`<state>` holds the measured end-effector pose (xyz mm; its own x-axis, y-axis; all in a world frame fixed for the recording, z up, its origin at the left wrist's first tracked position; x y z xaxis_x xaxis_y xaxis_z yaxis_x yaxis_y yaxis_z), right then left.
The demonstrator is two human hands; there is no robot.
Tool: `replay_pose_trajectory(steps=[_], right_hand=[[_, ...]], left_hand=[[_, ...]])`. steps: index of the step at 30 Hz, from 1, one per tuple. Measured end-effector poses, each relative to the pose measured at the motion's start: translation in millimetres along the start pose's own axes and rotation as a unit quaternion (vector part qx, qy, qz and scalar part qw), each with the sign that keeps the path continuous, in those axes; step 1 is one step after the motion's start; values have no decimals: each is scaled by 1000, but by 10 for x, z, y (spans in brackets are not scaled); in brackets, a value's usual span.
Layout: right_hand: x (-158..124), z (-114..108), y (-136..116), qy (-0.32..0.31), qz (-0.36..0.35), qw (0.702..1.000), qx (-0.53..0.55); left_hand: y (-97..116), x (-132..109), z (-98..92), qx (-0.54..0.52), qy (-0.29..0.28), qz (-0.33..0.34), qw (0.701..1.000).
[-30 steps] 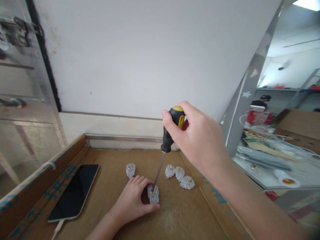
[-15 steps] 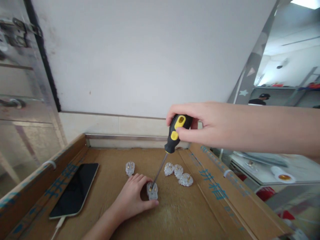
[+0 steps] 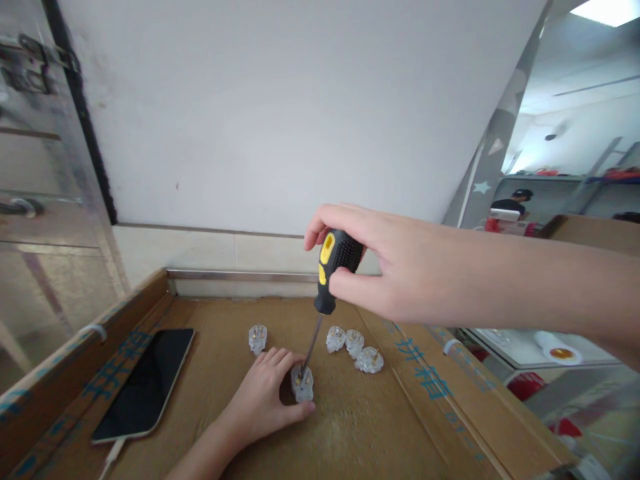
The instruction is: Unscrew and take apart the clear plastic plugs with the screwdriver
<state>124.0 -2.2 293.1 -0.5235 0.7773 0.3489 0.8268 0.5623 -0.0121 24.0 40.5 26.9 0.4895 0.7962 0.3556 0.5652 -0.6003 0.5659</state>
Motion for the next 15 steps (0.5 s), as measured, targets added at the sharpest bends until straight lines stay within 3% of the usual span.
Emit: replay_pose_trajectory(steps=[4, 6, 10, 15], right_hand=[[22, -28, 23, 53, -17, 994, -98], [29, -20, 35, 65, -42, 994, -77], [11, 28, 60, 28, -44, 999, -4], [-19, -39, 25, 66, -40, 995, -66]], left_hand=[[17, 15, -1, -7, -11, 1, 1000], [10, 29, -6, -7, -7, -2, 1000], [-4, 44, -4, -5, -1, 2, 1000], [-2, 23, 2, -10, -5, 3, 1000]])
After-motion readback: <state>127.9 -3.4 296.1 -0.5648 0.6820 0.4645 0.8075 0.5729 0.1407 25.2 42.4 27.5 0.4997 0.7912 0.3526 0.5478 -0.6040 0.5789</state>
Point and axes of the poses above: each hand's wrist, its own x-axis towards the middle knuckle, its own z-axis out of the palm, y = z × x, the point moved 5 cm from there along x, towards the middle knuckle, and after that the axes turned 4 degrees about -x, right-handed, at the moved point
